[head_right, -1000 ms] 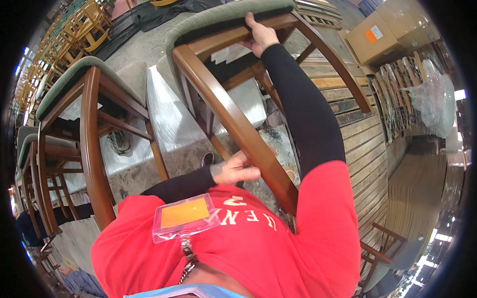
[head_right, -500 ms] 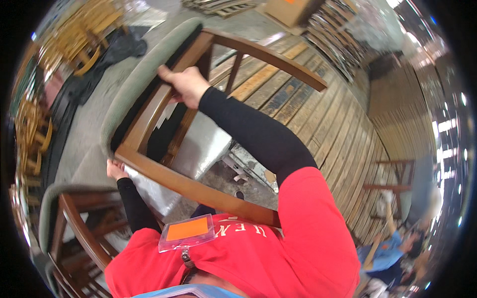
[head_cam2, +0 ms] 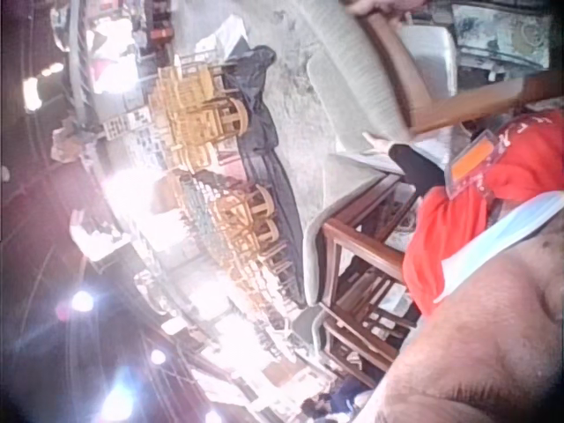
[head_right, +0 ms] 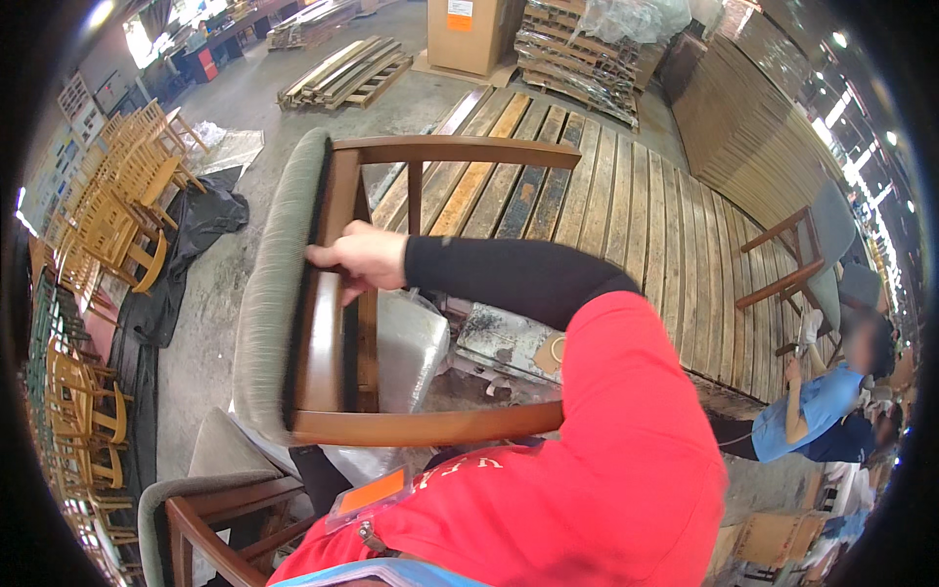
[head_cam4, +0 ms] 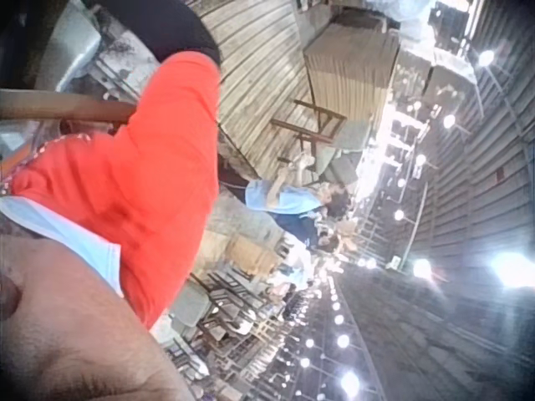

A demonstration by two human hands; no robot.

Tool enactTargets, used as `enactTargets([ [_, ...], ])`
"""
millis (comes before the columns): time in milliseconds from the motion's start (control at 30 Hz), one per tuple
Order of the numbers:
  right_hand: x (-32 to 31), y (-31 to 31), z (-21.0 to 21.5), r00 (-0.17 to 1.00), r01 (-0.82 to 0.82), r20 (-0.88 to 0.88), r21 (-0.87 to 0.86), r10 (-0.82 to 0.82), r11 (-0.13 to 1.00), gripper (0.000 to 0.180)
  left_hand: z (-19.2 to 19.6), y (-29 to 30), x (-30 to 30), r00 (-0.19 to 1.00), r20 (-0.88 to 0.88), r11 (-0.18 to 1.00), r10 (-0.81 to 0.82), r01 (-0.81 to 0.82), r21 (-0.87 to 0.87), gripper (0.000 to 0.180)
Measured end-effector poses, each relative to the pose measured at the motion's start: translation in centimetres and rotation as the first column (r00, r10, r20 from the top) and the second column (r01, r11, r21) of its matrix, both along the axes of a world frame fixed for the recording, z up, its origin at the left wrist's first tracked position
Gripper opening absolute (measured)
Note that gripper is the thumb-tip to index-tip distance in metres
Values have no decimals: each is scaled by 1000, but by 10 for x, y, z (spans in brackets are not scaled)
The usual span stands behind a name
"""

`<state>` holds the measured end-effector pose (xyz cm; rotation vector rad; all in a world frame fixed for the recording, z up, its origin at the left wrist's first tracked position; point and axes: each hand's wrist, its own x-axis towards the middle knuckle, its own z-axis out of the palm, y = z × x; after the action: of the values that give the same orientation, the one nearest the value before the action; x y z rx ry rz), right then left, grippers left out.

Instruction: The person wipes the underside of a wooden chair with a cloth, then lifts and repositions it. This sequence repeats several times as the person cleans multiple chairs in a workshop.

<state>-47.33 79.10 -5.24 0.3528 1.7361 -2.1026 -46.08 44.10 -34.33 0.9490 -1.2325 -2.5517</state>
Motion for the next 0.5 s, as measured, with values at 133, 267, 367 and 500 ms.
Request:
enactTargets([
  [133, 48, 77, 26, 999, -46, -2, 80, 46, 996, 29, 23, 28, 21, 998, 33, 996, 52, -55, 71, 55],
  [267, 86, 168, 72, 988, 9, -151, 68, 1, 998, 24, 98, 75, 12, 992, -125, 993, -12, 27, 115, 51],
  [367, 100, 247, 94, 920, -15, -391, -104, -27, 994, 25, 164, 115, -6, 953, -302, 998, -26, 42, 47, 49],
  [500, 119, 427, 70, 884, 199, -410, -108, -226, 974, 47, 237, 232, -46, 799, -594, 982, -92, 171, 77, 46],
])
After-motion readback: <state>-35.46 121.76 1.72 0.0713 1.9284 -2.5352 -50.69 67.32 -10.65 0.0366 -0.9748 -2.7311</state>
